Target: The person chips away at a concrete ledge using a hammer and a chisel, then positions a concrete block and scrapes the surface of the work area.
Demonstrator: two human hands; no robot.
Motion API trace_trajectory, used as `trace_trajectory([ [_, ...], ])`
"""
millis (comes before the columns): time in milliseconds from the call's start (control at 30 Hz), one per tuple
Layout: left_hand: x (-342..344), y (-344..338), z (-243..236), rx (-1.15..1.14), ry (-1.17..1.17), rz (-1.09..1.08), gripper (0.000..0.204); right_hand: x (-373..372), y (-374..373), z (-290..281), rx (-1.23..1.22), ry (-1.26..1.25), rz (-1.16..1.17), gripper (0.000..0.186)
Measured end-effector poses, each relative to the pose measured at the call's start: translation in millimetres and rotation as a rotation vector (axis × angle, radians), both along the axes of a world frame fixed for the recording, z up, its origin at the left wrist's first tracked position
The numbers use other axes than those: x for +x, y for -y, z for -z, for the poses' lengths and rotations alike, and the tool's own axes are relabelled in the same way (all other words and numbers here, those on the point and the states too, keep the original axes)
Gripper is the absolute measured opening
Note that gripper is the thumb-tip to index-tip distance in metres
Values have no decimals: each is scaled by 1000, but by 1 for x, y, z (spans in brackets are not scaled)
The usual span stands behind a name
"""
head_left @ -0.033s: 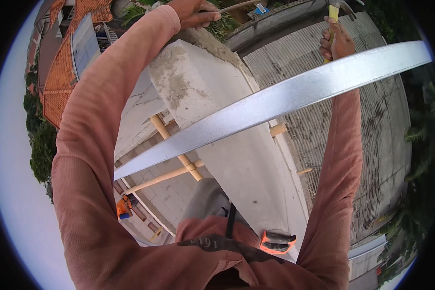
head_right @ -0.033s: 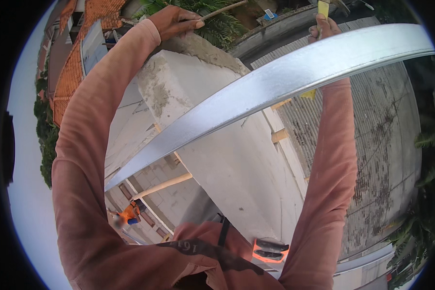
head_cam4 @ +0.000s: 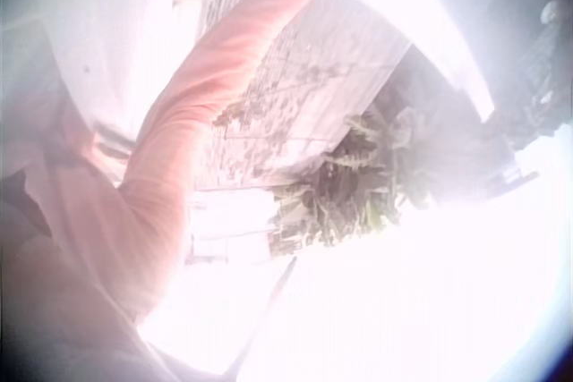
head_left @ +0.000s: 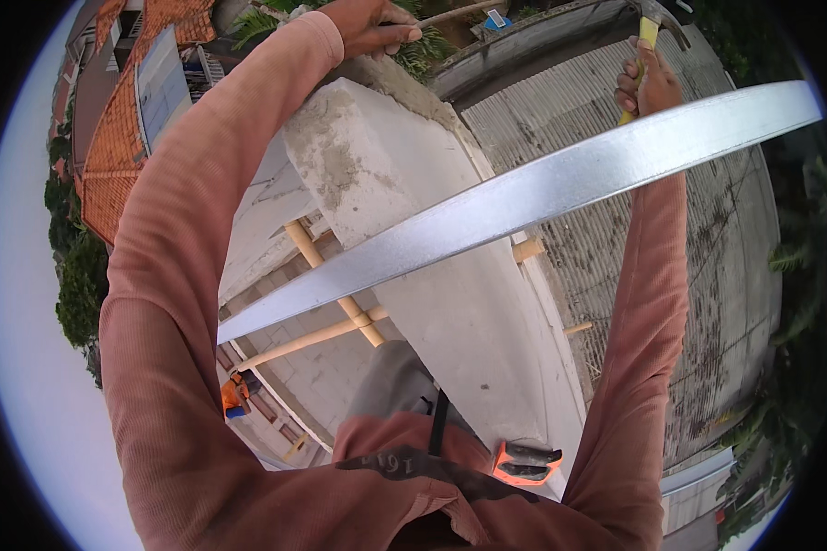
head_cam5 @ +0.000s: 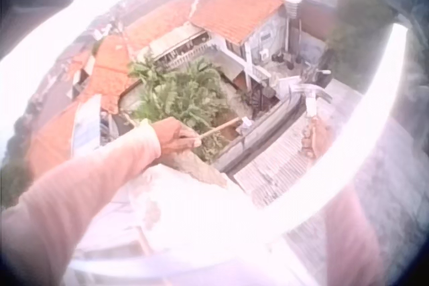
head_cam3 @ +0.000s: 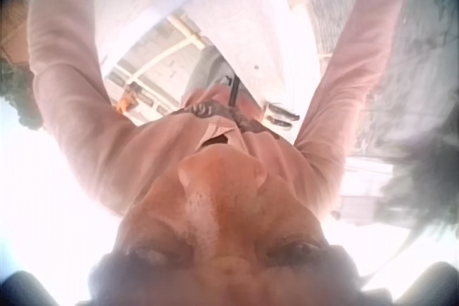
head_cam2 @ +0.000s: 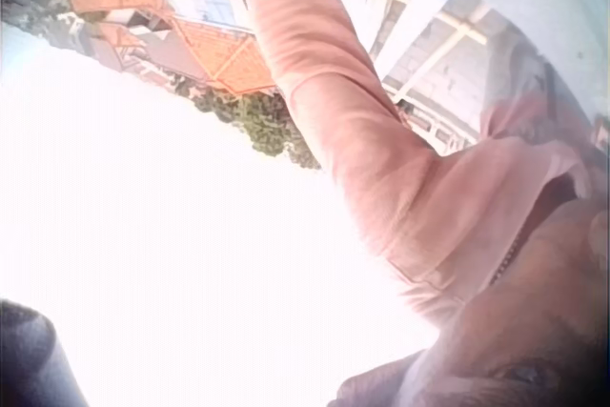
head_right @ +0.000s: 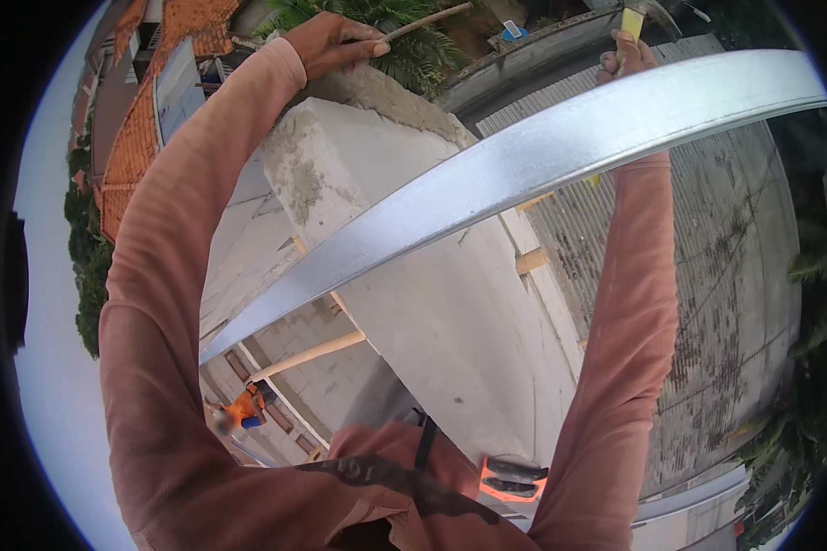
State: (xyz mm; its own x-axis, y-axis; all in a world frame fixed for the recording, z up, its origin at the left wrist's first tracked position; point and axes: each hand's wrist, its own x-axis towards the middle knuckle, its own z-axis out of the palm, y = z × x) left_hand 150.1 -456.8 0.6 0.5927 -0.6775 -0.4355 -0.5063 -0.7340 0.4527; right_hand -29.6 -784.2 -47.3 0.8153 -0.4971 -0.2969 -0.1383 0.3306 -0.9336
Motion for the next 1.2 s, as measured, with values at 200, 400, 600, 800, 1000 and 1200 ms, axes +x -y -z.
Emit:
trace_trajectory([
  [200, 7, -14, 0, -186, -132, 67, 48, -13, 5, -2, 50, 165, 87, 37],
  [400, 2, -6, -8, -93, -137, 111, 50, -42, 5, 36, -217, 287, 140, 31],
  [600, 1, -7, -10, -77, -96, 177, 51, -65, -72, 56, 153, 378, 273, 31],
  [800, 1, -12, -6, -70, -117, 152, 52, -61, -91, -5, 49, 135, -42, 38],
  [1000, 0, -6, -7, -97, -147, 144, 52, -66, -67, 68, -1237, 499, 77, 33],
  [1200, 0, -13, -7, -87, -164, 149, 51, -73, -81, 25, 46, 180, -3, 24],
])
